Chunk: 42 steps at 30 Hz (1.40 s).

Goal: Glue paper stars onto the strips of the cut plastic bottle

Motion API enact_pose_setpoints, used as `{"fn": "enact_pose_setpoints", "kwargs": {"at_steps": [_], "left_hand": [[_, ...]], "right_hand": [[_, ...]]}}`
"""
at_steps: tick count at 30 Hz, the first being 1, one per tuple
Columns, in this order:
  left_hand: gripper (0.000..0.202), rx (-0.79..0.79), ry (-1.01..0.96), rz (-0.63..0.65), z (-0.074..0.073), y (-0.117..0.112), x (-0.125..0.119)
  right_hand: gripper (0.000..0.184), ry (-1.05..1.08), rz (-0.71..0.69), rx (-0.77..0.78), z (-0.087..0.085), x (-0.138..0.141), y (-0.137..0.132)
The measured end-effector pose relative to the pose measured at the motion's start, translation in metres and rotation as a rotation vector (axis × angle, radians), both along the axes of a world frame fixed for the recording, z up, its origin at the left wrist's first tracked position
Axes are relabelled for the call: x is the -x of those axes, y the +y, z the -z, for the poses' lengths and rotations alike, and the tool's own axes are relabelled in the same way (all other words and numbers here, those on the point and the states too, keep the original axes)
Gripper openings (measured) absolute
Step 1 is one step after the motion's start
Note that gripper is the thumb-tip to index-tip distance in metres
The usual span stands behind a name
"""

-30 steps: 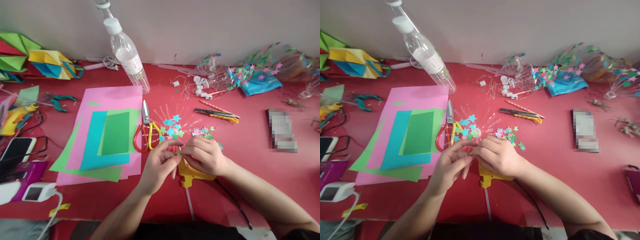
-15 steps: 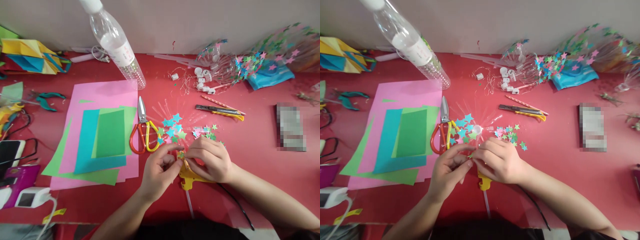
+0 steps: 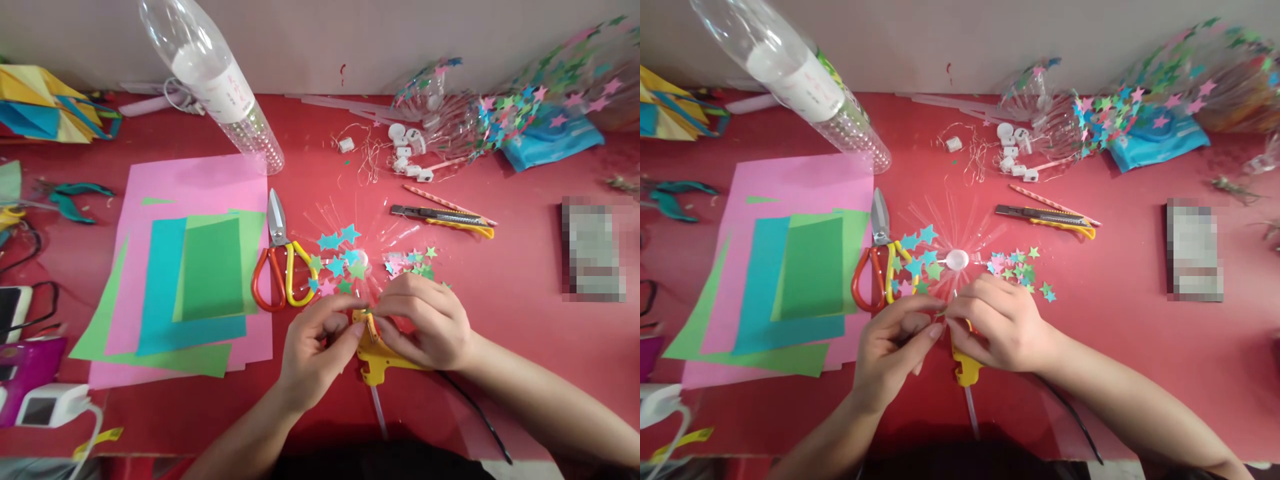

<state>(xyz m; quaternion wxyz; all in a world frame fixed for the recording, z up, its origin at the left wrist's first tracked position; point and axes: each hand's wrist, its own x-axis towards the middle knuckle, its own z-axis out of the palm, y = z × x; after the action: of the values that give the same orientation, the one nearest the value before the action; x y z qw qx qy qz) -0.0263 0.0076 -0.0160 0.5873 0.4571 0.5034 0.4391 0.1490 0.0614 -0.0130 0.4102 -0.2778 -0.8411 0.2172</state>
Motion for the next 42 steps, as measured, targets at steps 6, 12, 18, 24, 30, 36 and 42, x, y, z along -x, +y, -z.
{"fn": "enact_pose_setpoints", "kwargs": {"at_steps": [6,12,18,24,30,36,42], "left_hand": [[0.017,-0.003,0.031,0.006,-0.001,0.001,0.001],[0.012,0.032,0.021,-0.012,-0.002,0.002,-0.001],[0.01,0.078,0.004,-0.048,-0.002,0.001,-0.004],[0.012,0.117,-0.038,-0.096,0.001,0.0,-0.005],[0.013,0.149,-0.047,-0.094,0.001,0.002,-0.006],[0.017,0.128,-0.042,-0.094,0.0,0.004,-0.008],[0.022,0.097,0.054,-0.135,-0.002,0.005,-0.009]], "right_hand": [[0.016,0.006,0.012,0.009,0.0,0.001,0.0],[0.014,0.04,0.035,0.097,-0.003,0.006,-0.001],[0.011,0.057,0.082,0.283,-0.007,0.009,-0.005],[0.012,0.068,0.099,0.396,-0.01,0.011,-0.007],[0.009,0.046,0.117,0.457,-0.009,0.011,-0.006],[0.01,0.032,0.149,0.459,-0.007,0.011,-0.008],[0.008,0.014,0.152,0.444,-0.007,0.011,-0.009]]}}
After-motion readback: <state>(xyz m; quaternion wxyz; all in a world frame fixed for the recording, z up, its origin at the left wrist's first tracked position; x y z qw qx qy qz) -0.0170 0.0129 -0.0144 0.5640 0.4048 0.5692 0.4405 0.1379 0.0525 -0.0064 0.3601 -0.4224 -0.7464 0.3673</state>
